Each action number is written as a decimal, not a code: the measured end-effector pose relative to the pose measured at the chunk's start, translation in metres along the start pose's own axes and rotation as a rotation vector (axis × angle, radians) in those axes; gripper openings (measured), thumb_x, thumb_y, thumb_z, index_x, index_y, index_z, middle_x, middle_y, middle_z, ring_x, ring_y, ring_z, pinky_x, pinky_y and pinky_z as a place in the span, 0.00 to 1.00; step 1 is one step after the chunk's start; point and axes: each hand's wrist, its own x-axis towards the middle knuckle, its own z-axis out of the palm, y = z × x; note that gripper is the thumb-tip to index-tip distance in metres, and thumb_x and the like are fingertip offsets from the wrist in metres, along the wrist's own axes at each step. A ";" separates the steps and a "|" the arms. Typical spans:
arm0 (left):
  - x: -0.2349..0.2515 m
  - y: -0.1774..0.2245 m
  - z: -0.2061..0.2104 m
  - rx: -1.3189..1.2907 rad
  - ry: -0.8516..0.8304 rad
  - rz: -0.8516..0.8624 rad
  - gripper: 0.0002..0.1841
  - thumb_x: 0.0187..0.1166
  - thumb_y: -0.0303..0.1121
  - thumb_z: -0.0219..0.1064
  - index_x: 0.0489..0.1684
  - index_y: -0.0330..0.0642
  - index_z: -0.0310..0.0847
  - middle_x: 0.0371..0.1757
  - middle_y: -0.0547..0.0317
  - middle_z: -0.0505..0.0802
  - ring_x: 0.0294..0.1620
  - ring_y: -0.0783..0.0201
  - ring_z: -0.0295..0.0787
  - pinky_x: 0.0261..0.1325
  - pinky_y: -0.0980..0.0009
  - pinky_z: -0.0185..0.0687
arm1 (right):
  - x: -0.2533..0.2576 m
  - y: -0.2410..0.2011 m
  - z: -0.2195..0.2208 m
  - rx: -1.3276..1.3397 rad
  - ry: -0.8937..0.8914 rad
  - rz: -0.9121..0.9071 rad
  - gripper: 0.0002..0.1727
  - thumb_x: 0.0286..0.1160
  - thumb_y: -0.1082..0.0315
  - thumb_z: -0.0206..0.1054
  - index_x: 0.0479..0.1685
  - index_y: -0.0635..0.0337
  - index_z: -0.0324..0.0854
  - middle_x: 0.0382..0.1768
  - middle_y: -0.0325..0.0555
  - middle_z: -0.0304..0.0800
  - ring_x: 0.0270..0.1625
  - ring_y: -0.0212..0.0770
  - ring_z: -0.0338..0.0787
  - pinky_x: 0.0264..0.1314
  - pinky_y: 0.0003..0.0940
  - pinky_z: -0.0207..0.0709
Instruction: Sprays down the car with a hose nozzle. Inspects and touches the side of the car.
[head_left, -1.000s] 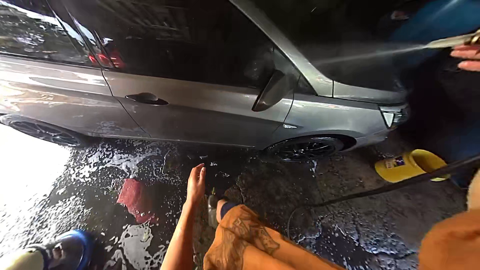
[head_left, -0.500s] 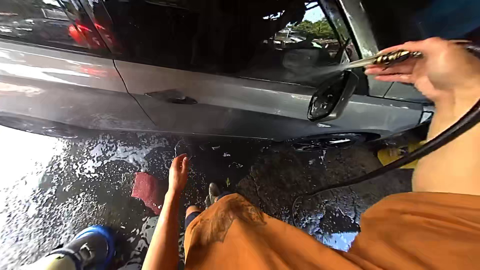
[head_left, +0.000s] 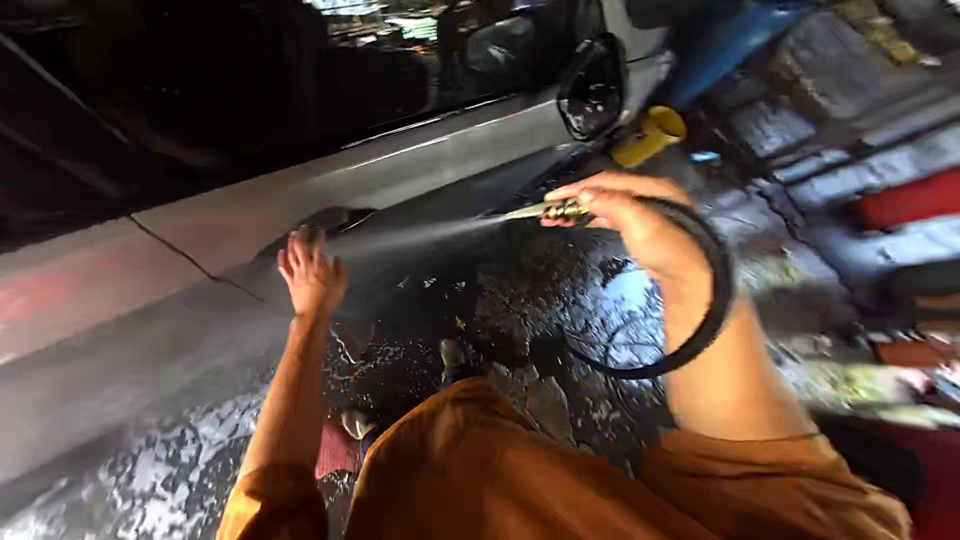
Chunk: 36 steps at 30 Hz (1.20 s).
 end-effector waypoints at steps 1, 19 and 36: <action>-0.003 -0.015 0.000 0.061 -0.034 0.066 0.32 0.84 0.46 0.59 0.88 0.44 0.64 0.91 0.40 0.64 0.93 0.36 0.49 0.87 0.25 0.36 | -0.017 -0.006 0.009 -0.076 0.047 0.029 0.20 0.86 0.59 0.53 0.59 0.56 0.89 0.54 0.42 0.95 0.56 0.38 0.94 0.61 0.42 0.89; 0.002 -0.065 0.007 0.231 -0.187 0.272 0.46 0.81 0.48 0.63 0.97 0.44 0.38 0.98 0.52 0.40 0.98 0.53 0.23 0.89 0.31 0.13 | -0.061 -0.110 0.058 -0.856 0.949 0.151 0.22 0.92 0.59 0.48 0.67 0.53 0.87 0.55 0.51 0.95 0.54 0.45 0.93 0.58 0.44 0.82; 0.009 -0.080 0.001 0.240 -0.231 0.370 0.45 0.81 0.49 0.62 0.97 0.45 0.41 0.98 0.50 0.44 0.98 0.49 0.29 0.90 0.32 0.19 | -0.048 -0.083 0.141 -0.764 0.955 0.210 0.22 0.92 0.59 0.51 0.76 0.55 0.80 0.65 0.57 0.88 0.57 0.55 0.92 0.54 0.55 0.86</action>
